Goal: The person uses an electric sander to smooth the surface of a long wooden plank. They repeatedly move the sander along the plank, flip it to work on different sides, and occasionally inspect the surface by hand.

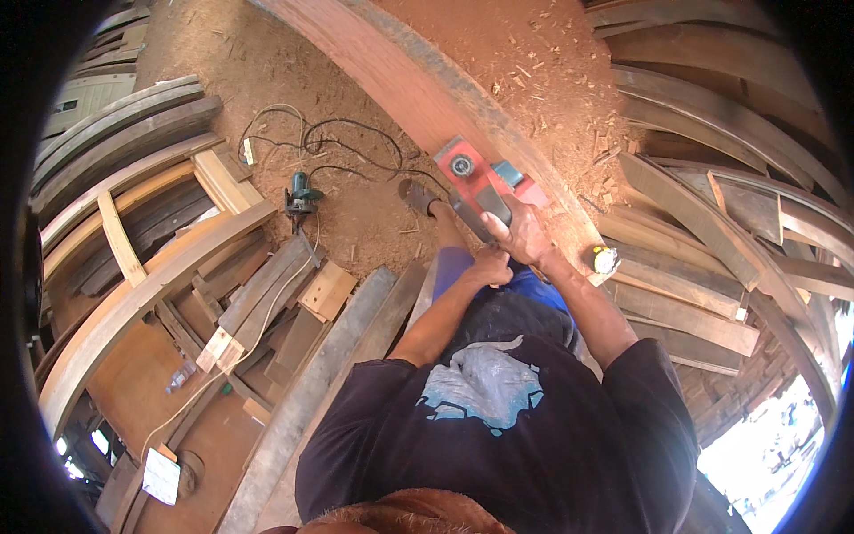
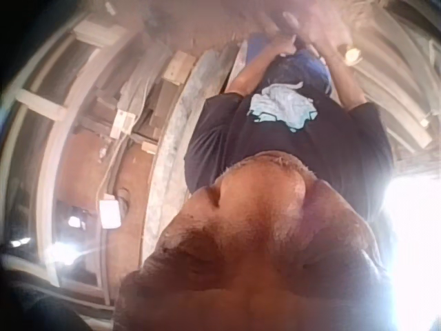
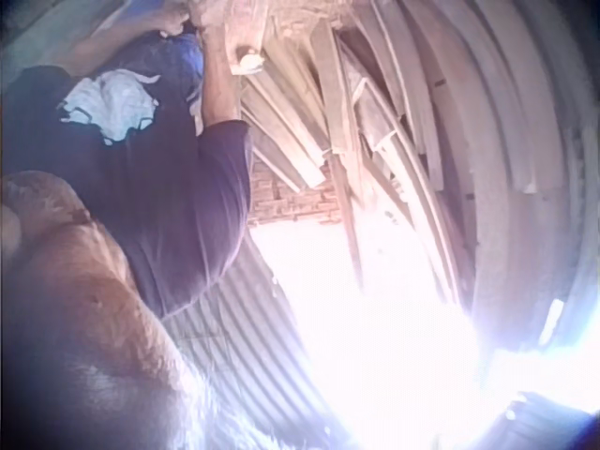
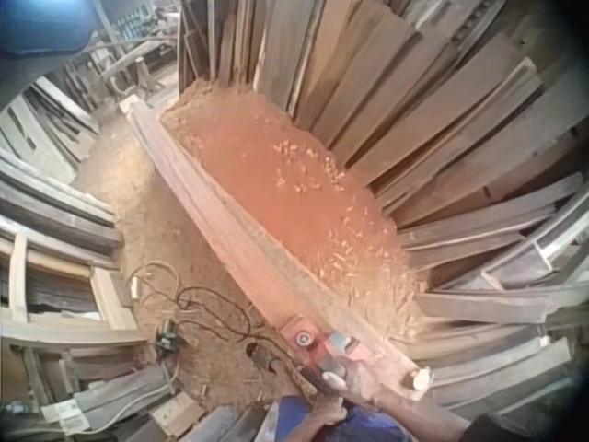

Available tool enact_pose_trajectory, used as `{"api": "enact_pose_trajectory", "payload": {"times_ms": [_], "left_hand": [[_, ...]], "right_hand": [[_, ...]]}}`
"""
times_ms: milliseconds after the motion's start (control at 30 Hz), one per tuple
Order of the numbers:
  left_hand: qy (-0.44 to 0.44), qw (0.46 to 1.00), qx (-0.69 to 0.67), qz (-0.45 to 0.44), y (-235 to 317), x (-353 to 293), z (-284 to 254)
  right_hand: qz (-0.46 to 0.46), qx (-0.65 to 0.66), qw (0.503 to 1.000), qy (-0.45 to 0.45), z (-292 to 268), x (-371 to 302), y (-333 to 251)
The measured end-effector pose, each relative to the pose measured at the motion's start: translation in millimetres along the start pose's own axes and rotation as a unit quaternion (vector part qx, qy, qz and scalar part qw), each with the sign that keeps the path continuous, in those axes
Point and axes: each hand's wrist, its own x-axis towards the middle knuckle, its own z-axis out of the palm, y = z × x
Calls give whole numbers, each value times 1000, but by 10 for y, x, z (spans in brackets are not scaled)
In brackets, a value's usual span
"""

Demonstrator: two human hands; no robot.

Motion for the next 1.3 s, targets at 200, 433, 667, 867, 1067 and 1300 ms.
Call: {"api": "enact_pose_trajectory", "payload": {"times_ms": [200, 433, 667, 867, 1067, 1300], "left_hand": [[-96, 989, -108, 35, -55, 13, 11], [43, 982, -177, -41, -724, -259, -173], [249, 901, -253, -249, -1698, -815, -591], [291, 861, -313, -275, -2069, -1175, -1109], [322, 853, -304, -276, -2447, -1161, -1335], [308, 851, -310, -292, -2852, -1269, -1970]], "right_hand": [[6, 2, 1000, 1, 10, 632, -514], [-60, -46, 997, 33, 182, 1534, -854], [-58, -55, 996, 27, 269, 2291, -1359], [-73, -54, 995, 37, 411, 2996, -1676], [-79, -67, 993, 58, 506, 3629, -2050], [-69, -84, 992, 57, 531, 4239, -2522]]}}
